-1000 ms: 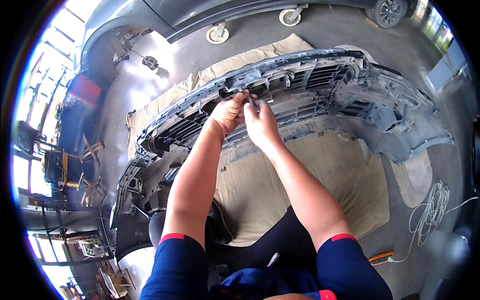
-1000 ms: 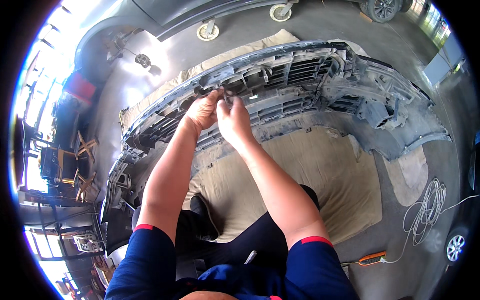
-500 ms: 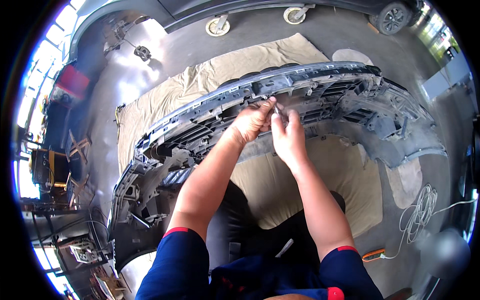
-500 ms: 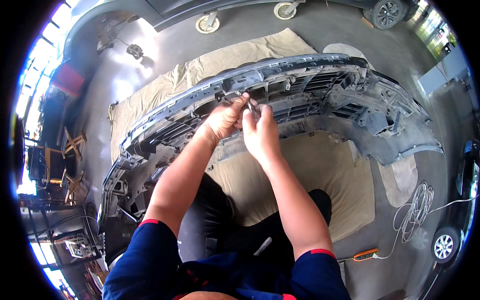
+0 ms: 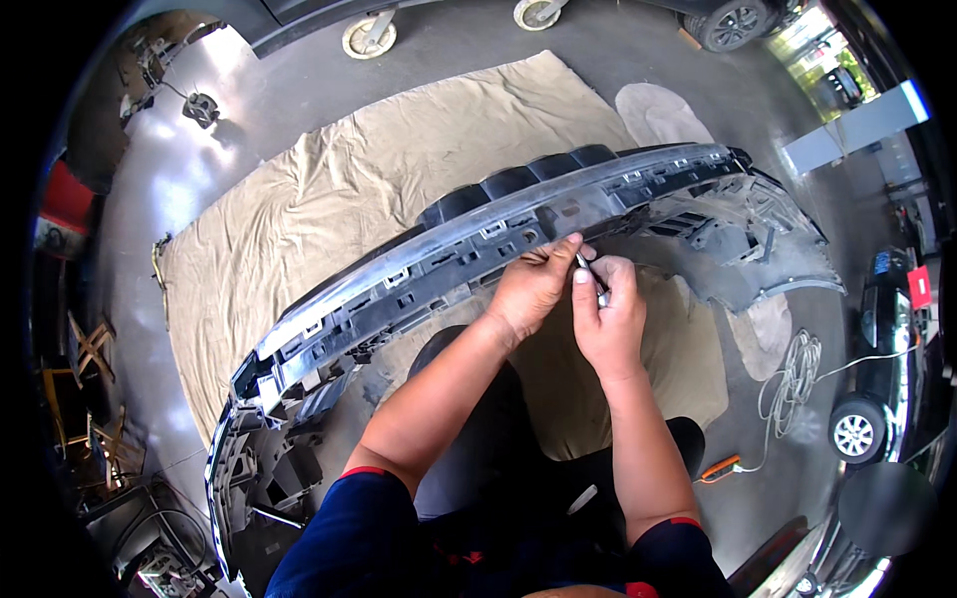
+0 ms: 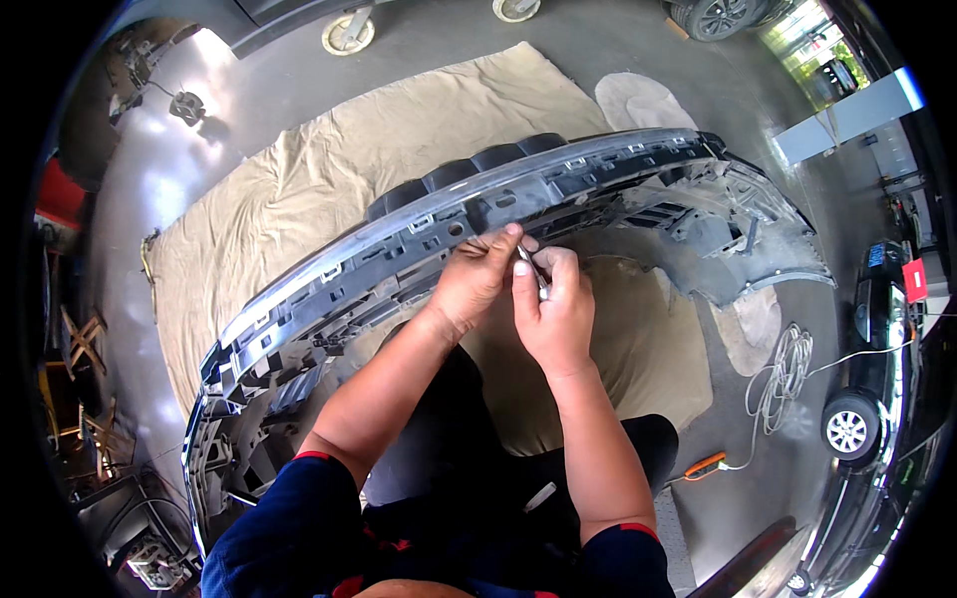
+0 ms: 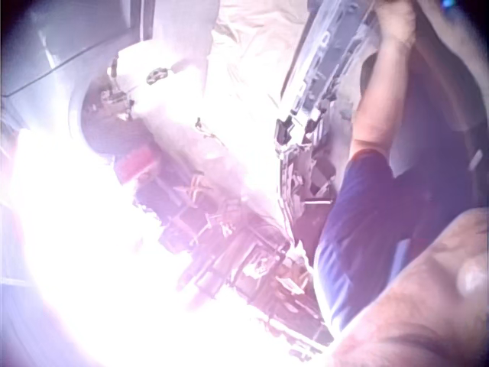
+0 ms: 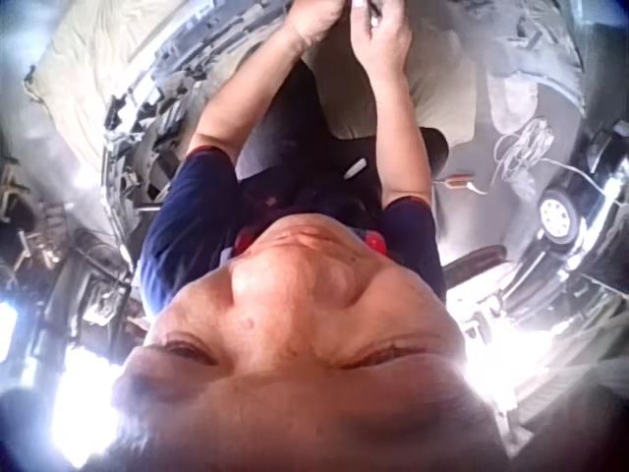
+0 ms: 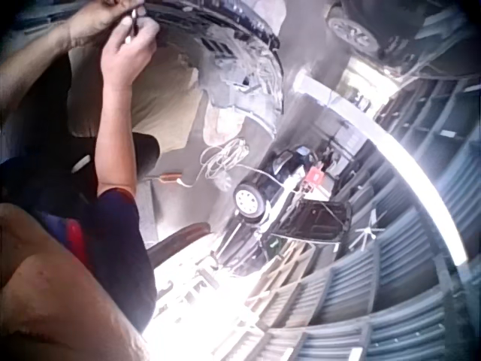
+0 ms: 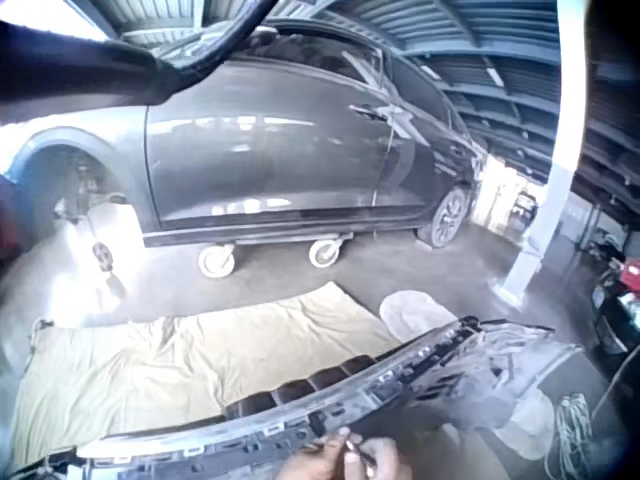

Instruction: The person retrieves and assembles a socket tool from a toolkit, then removes screws from a car bumper assembly using the tool.

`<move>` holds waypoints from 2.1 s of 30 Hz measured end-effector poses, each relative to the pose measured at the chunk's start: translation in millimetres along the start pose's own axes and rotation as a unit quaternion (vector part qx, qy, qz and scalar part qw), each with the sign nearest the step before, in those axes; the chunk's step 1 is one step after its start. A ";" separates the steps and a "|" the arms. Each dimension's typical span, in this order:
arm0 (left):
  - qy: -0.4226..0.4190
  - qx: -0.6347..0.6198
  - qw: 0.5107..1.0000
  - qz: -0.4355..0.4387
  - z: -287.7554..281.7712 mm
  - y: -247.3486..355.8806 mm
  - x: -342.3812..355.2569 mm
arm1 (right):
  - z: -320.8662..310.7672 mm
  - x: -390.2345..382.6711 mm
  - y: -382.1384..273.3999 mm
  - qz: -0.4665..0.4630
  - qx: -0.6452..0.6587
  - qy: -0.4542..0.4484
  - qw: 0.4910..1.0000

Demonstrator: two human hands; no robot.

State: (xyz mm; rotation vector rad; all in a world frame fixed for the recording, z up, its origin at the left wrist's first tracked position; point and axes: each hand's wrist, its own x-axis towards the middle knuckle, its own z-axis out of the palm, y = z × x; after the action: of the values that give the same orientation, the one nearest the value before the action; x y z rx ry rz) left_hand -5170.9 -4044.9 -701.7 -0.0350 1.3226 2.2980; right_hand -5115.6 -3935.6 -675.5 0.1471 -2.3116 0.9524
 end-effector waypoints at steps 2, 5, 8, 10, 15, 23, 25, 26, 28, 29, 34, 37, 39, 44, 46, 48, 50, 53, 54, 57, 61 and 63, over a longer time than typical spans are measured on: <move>0.020 -0.014 1.000 0.015 -5.2 -11.8 6.3 | -7.1 3.8 -13.1 0.371 0.300 -0.106 0.872; -0.075 -0.024 0.994 -0.077 -7.8 9.6 5.2 | -14.5 -0.3 -4.0 0.531 0.627 -0.085 0.564; -0.076 -0.012 0.997 -0.009 -14.9 -0.2 9.8 | 2.4 1.0 -17.3 0.291 0.097 -0.066 0.949; -0.072 0.007 0.997 0.019 -11.7 -4.7 9.8 | -4.6 7.1 -5.0 -0.002 -0.136 -0.083 0.987; -0.101 -0.011 0.991 -0.084 -20.7 2.7 9.6 | -8.6 -1.0 -14.0 0.331 0.093 -0.105 0.933; -0.009 0.000 0.999 -0.046 -9.0 5.4 0.7 | -5.9 14.6 -28.6 0.453 0.293 -0.086 0.838; -0.048 0.007 0.993 -0.105 -13.7 29.4 -3.8 | -6.1 16.4 -27.3 0.558 0.594 -0.028 0.579; -0.075 -0.003 0.990 -0.117 -16.9 21.6 -2.3 | -10.7 17.0 -27.4 0.558 0.632 -0.023 0.538; -0.124 -0.017 0.982 -0.140 -23.2 11.1 2.7 | -3.1 14.7 -24.9 0.408 0.181 -0.074 0.892; -0.074 0.028 0.996 -0.038 -18.4 3.7 3.1 | 4.7 6.4 -12.3 0.111 -0.006 -0.031 0.993; -0.058 -0.013 0.976 -0.209 -1.6 42.3 -9.9 | -9.2 16.2 -13.7 0.547 0.619 -0.049 0.562; -0.067 0.017 0.991 -0.116 -22.5 11.2 6.3 | 2.6 9.1 -8.4 0.397 0.306 -0.059 0.863; -0.025 0.035 0.999 0.033 -17.5 2.6 6.7 | 5.9 16.8 -22.8 0.068 -0.002 -0.019 0.998; -0.051 -0.009 0.989 -0.136 -9.8 17.1 -1.8 | -5.5 16.2 -14.2 0.568 0.618 -0.034 0.543; -0.051 -0.009 0.995 -0.089 -16.6 5.4 2.7 | -10.8 23.9 -20.2 0.568 0.629 -0.031 0.530; -0.041 0.013 0.999 0.003 -16.8 -4.1 6.2 | 6.1 13.6 -27.6 0.176 0.073 -0.016 0.981; -0.026 0.046 0.995 0.079 -16.2 -10.4 3.4 | 6.9 13.8 -25.3 0.012 -0.014 0.001 1.000; -0.042 -0.011 0.984 -0.172 -2.2 24.5 -5.9 | -7.1 17.9 -16.3 0.537 0.508 -0.018 0.674; -0.044 -0.063 0.985 -0.152 -3.8 23.9 -6.2 | -8.1 19.4 -9.9 0.581 0.656 -0.004 0.483; -0.088 -0.074 0.988 -0.100 -21.4 -0.2 9.6 | 5.9 21.4 -16.6 0.376 0.337 0.021 0.863; -0.049 -0.006 0.996 -0.072 -9.3 16.6 -1.3 | -1.9 22.1 -25.4 0.419 0.353 -0.001 0.837; -0.048 -0.015 0.988 -0.148 -7.1 28.0 0.2 | -7.0 26.6 -15.8 0.565 0.643 -0.030 0.516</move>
State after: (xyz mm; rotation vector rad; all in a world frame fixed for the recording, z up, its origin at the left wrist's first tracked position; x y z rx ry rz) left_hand -5184.3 -4062.3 -682.9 -0.1214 1.1506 2.0414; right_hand -5128.1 -3939.1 -646.6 -0.8582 -0.8807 3.1167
